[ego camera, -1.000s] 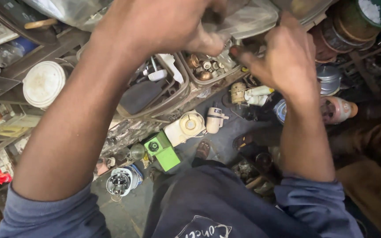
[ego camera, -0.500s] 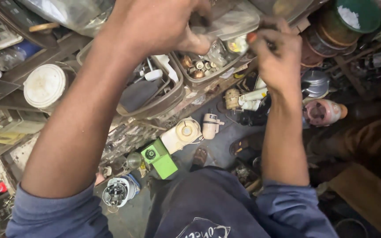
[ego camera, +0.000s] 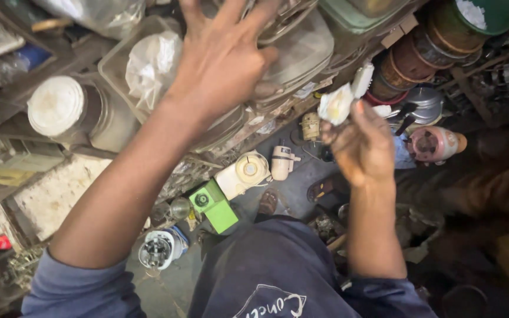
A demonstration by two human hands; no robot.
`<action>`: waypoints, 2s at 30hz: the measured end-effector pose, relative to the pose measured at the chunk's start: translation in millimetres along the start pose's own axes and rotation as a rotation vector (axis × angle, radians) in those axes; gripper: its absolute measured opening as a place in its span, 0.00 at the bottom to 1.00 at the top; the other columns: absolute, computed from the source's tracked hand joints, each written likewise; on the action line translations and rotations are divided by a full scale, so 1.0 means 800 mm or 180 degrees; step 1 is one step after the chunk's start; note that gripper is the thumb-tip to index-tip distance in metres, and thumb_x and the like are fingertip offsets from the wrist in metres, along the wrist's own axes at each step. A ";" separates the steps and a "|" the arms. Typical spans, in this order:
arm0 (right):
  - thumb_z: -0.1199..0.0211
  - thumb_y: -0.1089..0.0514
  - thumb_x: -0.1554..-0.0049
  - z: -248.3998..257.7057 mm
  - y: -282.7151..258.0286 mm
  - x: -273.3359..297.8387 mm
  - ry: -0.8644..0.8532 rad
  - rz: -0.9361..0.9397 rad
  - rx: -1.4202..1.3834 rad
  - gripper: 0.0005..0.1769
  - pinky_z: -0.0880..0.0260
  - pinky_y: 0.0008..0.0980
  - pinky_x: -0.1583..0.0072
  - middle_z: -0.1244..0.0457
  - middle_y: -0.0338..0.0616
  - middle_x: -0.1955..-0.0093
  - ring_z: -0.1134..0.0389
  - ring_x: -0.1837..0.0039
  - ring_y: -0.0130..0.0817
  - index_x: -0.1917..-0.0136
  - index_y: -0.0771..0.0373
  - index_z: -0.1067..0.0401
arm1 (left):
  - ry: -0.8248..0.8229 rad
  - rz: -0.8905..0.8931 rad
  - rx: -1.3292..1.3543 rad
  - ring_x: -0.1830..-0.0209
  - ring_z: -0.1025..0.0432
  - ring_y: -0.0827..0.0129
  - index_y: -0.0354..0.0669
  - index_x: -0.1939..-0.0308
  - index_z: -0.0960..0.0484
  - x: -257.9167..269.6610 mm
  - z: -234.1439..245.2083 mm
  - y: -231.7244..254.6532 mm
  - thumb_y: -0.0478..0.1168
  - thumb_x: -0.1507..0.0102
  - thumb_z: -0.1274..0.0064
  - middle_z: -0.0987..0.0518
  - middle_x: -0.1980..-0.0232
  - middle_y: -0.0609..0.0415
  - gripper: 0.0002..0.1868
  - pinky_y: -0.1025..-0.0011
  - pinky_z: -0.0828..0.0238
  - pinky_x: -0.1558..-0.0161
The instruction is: The person works on an electric motor on a cluttered workbench. They strip and twist wires, connect them to the motor's internal components, and handle small parts and tools. The person also retrieves a small bag of parts from a shelf and places items on the bench.
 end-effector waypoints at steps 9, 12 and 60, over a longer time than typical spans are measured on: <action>0.38 0.63 0.34 -0.037 0.107 0.083 -0.0299 -0.0146 0.0953 0.14 0.26 0.33 0.41 0.31 0.50 0.44 0.28 0.44 0.34 0.37 0.72 0.28 | 0.0205 0.1875 0.3059 0.51 0.22 0.54 0.44 0.41 0.21 0.200 0.008 0.092 0.47 0.39 0.35 0.19 0.49 0.50 0.25 0.62 0.25 0.51; 0.37 0.69 0.40 -0.079 0.158 0.099 -0.1010 -0.0397 0.2138 0.14 0.25 0.26 0.54 0.30 0.48 0.47 0.29 0.55 0.28 0.40 0.73 0.25 | 0.0760 0.3204 0.3624 0.56 0.20 0.67 0.42 0.44 0.16 0.300 -0.006 0.103 0.37 0.36 0.36 0.15 0.52 0.53 0.16 0.71 0.22 0.54; 0.31 0.57 0.40 -0.438 0.856 1.375 -0.8328 -0.4517 0.3029 0.14 0.41 0.27 0.57 0.34 0.38 0.57 0.39 0.58 0.24 0.47 0.71 0.21 | 0.6450 0.7411 -0.2866 0.67 0.24 0.71 0.40 0.58 0.17 1.333 0.421 0.965 0.47 0.37 0.38 0.18 0.65 0.49 0.14 0.70 0.28 0.64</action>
Point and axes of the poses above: each hand's wrist, its own x-axis away from the middle knuckle, its own z-axis out of the back of the hand, y = z × x, the point moved 6 cm from there along -x, towards the middle knuckle
